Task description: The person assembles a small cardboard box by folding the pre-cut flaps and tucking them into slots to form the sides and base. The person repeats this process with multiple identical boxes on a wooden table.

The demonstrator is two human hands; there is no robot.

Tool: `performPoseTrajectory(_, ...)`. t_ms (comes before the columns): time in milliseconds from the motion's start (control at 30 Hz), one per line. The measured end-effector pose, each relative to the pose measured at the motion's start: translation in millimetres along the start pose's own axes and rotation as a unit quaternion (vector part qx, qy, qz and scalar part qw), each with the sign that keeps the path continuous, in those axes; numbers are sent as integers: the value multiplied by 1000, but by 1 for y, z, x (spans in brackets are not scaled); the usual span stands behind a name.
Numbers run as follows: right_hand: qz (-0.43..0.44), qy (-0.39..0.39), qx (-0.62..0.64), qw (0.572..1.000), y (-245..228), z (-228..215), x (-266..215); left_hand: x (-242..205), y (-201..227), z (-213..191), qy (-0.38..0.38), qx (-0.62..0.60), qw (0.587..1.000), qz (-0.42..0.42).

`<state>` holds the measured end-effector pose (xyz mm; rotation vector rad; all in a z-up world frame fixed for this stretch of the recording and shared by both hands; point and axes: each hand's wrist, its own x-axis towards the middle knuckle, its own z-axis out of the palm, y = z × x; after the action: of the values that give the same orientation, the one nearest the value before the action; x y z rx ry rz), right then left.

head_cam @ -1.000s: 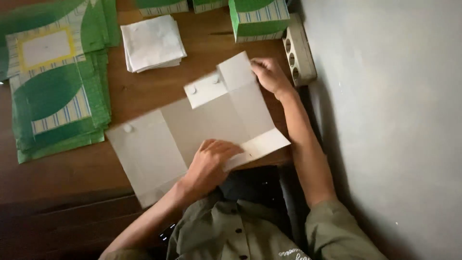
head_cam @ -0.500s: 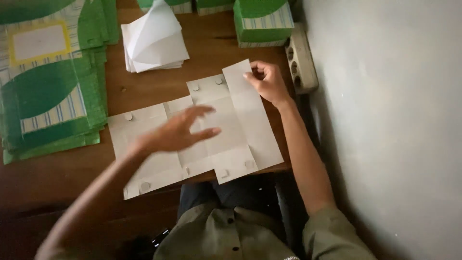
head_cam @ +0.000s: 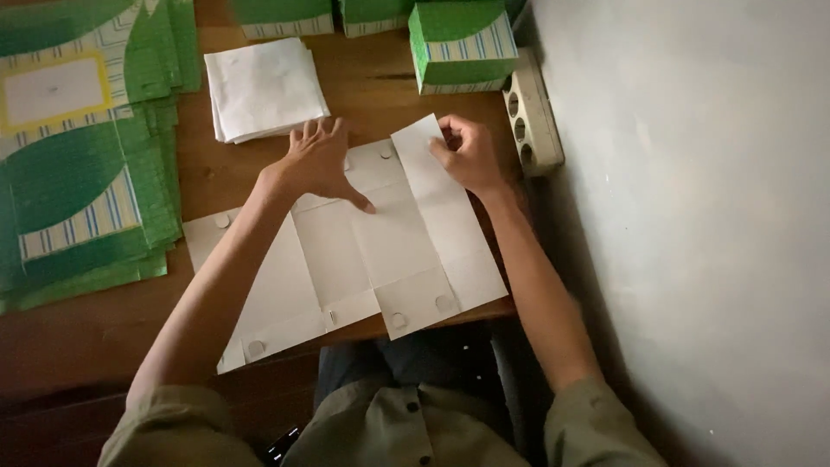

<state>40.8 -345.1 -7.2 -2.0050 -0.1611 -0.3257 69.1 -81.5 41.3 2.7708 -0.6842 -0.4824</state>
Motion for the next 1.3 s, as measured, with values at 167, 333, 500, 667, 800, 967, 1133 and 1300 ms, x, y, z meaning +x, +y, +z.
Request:
performPoseTrajectory(167, 5, 5, -8, 1000, 9, 1, 3, -1, 5, 5, 25, 19, 999, -11)
performPoseTrajectory(333, 20, 23, -1, 1000, -10, 1, 1, -20, 18, 29, 159, 40, 986, 29)
performPoseTrajectory(500, 1, 21, -8, 1000, -12, -6, 4, -45, 38, 49, 278, 36, 951, 130)
performPoseTrajectory(667, 15, 22, 6, 1000, -11, -8, 2, -29, 20, 59, 320, 37, 937, 134)
performPoseTrajectory(800, 9, 55, -1, 998, 1, -9, 3, -7, 2, 31, 334, 24, 935, 120)
performPoseTrajectory(967, 35, 72, -1, 997, 7, -17, 4, -31, 36, 29, 331, -18, 935, 122)
performPoseTrajectory(1133, 64, 80, -2, 995, 8, -18, 2, -49, 46, 51, 153, -47, 970, 183)
performPoseTrajectory(1300, 44, 26, 71, 996, -19, -24, -5, -42, 34, 64, 119, 1, 965, 233)
